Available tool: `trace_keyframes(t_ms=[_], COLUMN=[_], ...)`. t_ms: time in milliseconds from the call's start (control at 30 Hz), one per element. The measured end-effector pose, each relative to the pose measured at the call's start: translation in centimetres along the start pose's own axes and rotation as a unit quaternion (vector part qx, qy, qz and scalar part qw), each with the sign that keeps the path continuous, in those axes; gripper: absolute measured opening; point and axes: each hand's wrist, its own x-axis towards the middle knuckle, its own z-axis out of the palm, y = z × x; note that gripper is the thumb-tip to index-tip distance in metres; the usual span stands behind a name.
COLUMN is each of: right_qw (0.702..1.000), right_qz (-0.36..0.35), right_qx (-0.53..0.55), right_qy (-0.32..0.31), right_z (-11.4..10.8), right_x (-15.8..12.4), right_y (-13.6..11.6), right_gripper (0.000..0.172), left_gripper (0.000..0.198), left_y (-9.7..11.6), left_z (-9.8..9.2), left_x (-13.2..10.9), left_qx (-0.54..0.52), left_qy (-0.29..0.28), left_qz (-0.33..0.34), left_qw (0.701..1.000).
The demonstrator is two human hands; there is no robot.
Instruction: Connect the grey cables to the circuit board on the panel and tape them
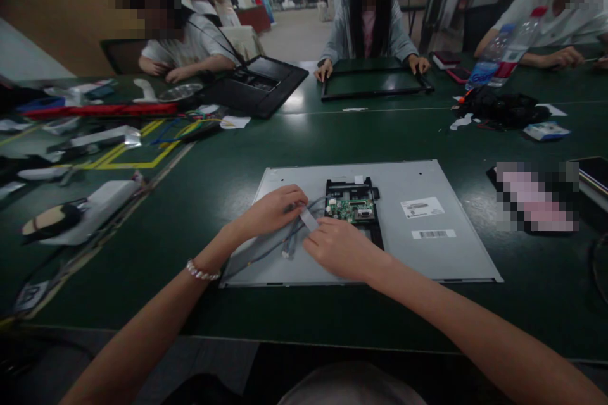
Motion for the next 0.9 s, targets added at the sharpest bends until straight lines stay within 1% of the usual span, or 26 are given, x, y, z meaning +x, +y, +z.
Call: trace_keyframes(t_ms=[67,200,267,333,400,467,533,567,667,733,800,900], right_qw=[1.0,1.0,1.0,0.999,0.993,0.977,0.957,0.95,0.94,0.933,0.931,0.93], right_qz=[0.002,-0.011,-0.005,0.037,0.112,0.21,0.288,0.31,0.329,0.34,0.344,0.344], right_qx=[-0.005,-0.007,-0.003,-0.001,-0.004,-0.013,-0.025,-0.025,-0.032,-0.04,-0.046,-0.052], right_qy=[-0.008,-0.028,-0.018,0.01,0.031,0.032,0.003,-0.022,-0.086,-0.107,-0.116,-0.123], right_z=[-0.1,-0.7,-1.6,-2.7,-3.9,-4.6,-4.8,-4.6,-3.3,-2.5,-1.9,-1.6], right_x=[0.0,0.0,-0.4,-1.6,-3.7,-6.9,-10.7,-12.6,-17.3,-18.9,-19.5,-19.1], right_y=[-0.2,-0.4,-0.1,0.9,2.4,4.4,6.4,7.2,8.7,8.9,8.8,8.6], right_gripper=[0.023,0.02,0.022,0.027,0.031,0.036,0.044,0.048,0.057,0.059,0.06,0.06], left_gripper=[0.019,0.028,0.029,0.029,0.03,0.031,0.033,0.035,0.039,0.039,0.036,0.028], left_y=[0.1,0.5,0.7,0.9,1.0,1.2,1.3,1.4,1.8,1.9,1.9,1.7], left_z=[0.0,0.0,0.1,0.1,0.1,0.1,0.0,0.0,-0.1,-0.2,-0.1,0.0], left_x=[-0.1,-0.2,-0.1,-0.1,-0.1,-0.1,-0.2,-0.3,-0.3,-0.3,-0.2,-0.1], left_qx=[0.002,0.025,0.033,0.038,0.047,0.057,0.06,0.058,0.039,0.028,0.024,0.028], left_qy=[0.0,-0.002,-0.004,-0.004,-0.002,-0.001,0.007,0.014,0.049,0.083,0.124,0.188], left_qz=[-0.003,-0.004,-0.004,-0.006,-0.01,-0.016,-0.021,-0.022,-0.016,-0.012,-0.016,-0.037], left_qw=[1.0,1.0,0.999,0.999,0.999,0.998,0.998,0.998,0.998,0.996,0.992,0.981])
